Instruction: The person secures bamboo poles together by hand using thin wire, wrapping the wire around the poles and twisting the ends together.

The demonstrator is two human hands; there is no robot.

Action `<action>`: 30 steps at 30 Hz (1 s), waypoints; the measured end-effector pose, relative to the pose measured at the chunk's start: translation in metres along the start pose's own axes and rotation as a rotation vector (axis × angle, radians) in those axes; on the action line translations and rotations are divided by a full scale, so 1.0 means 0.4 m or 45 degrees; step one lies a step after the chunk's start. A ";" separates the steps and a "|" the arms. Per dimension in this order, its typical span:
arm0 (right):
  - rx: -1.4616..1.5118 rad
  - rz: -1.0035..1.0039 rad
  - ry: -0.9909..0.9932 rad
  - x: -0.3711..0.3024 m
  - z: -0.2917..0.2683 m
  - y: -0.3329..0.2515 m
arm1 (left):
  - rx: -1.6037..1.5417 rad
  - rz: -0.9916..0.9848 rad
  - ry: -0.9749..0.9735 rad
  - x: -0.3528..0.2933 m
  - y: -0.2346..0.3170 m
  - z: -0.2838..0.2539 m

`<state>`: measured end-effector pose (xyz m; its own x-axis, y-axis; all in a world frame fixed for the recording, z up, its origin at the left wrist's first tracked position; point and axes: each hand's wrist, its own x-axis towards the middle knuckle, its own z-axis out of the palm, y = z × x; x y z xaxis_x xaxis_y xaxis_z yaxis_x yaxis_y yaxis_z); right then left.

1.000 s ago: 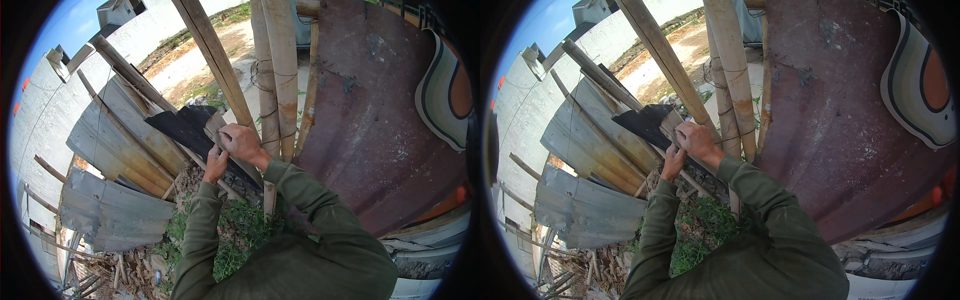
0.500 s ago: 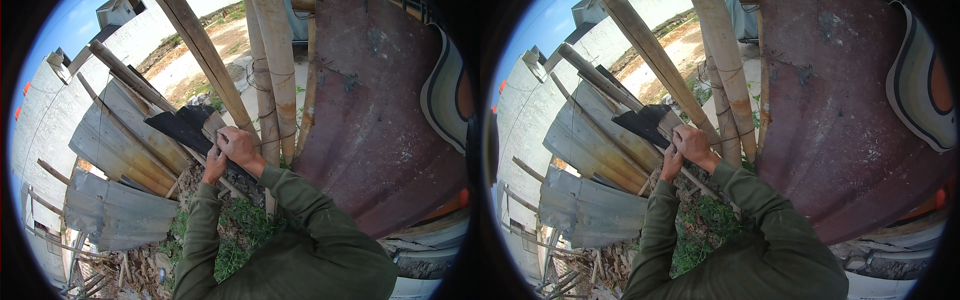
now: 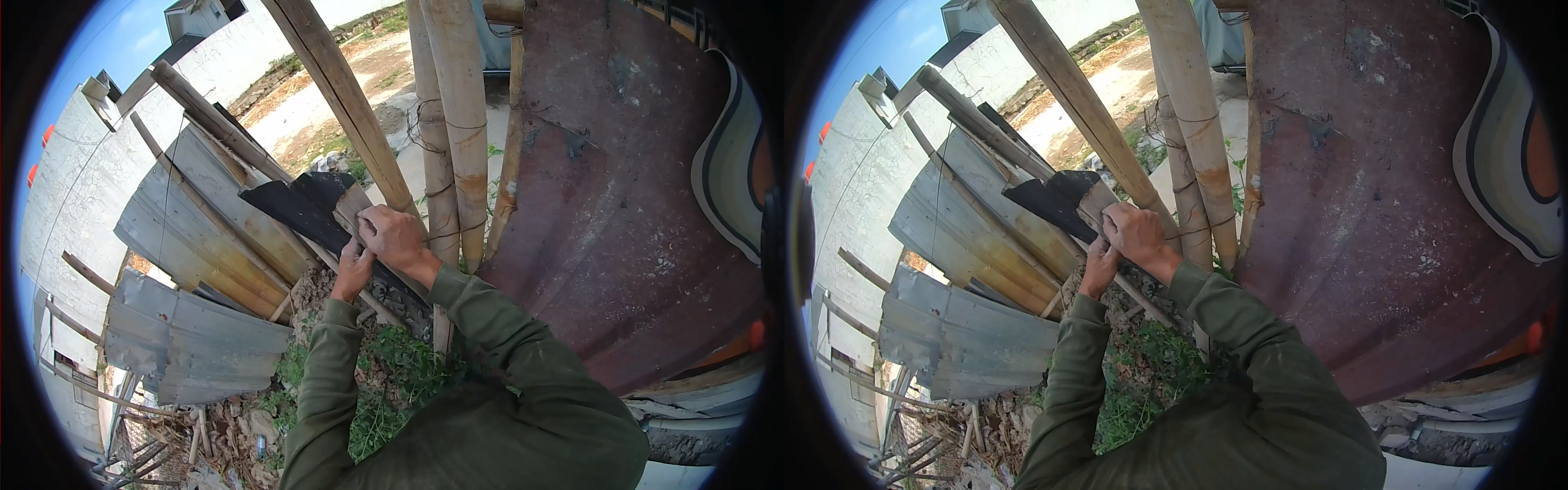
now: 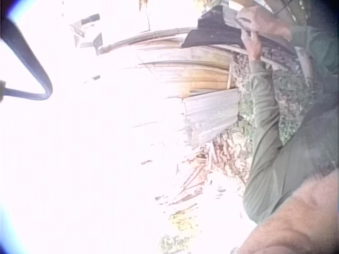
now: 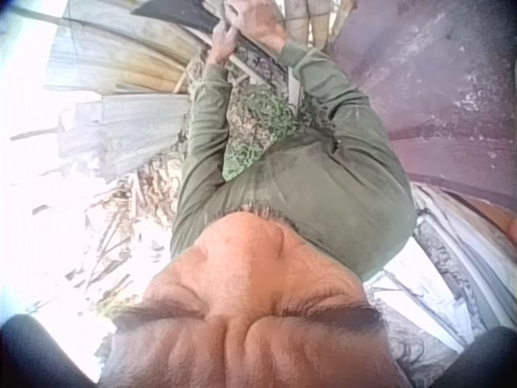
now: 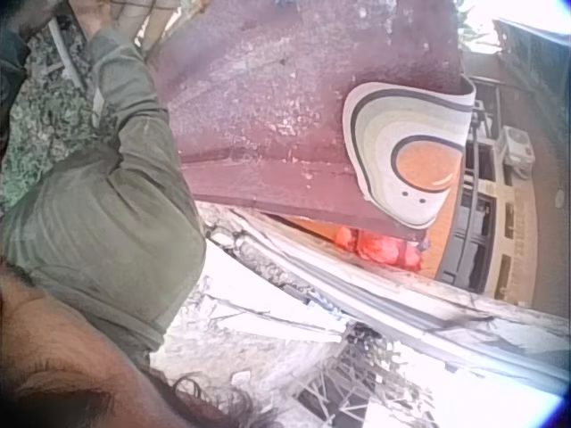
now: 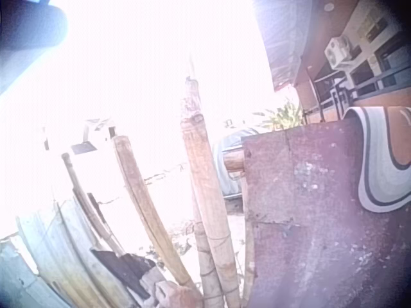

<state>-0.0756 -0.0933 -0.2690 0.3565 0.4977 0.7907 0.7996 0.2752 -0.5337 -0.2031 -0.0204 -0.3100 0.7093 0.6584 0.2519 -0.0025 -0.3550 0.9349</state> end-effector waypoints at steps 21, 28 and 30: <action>-0.218 -0.222 -0.422 0.076 -0.044 -0.006 | 0.136 0.042 0.044 0.011 -0.020 -0.013; -0.007 -0.032 -0.154 0.043 -0.025 -0.002 | 0.048 0.095 0.014 0.008 0.011 0.015; 0.061 0.019 -0.129 0.044 -0.026 -0.002 | 0.054 0.102 0.057 0.003 0.021 0.026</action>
<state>-0.0648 -0.0934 -0.2514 0.3155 0.5818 0.7496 0.7697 0.3051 -0.5608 -0.1949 -0.0292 -0.3043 0.6758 0.6553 0.3376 -0.0274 -0.4353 0.8999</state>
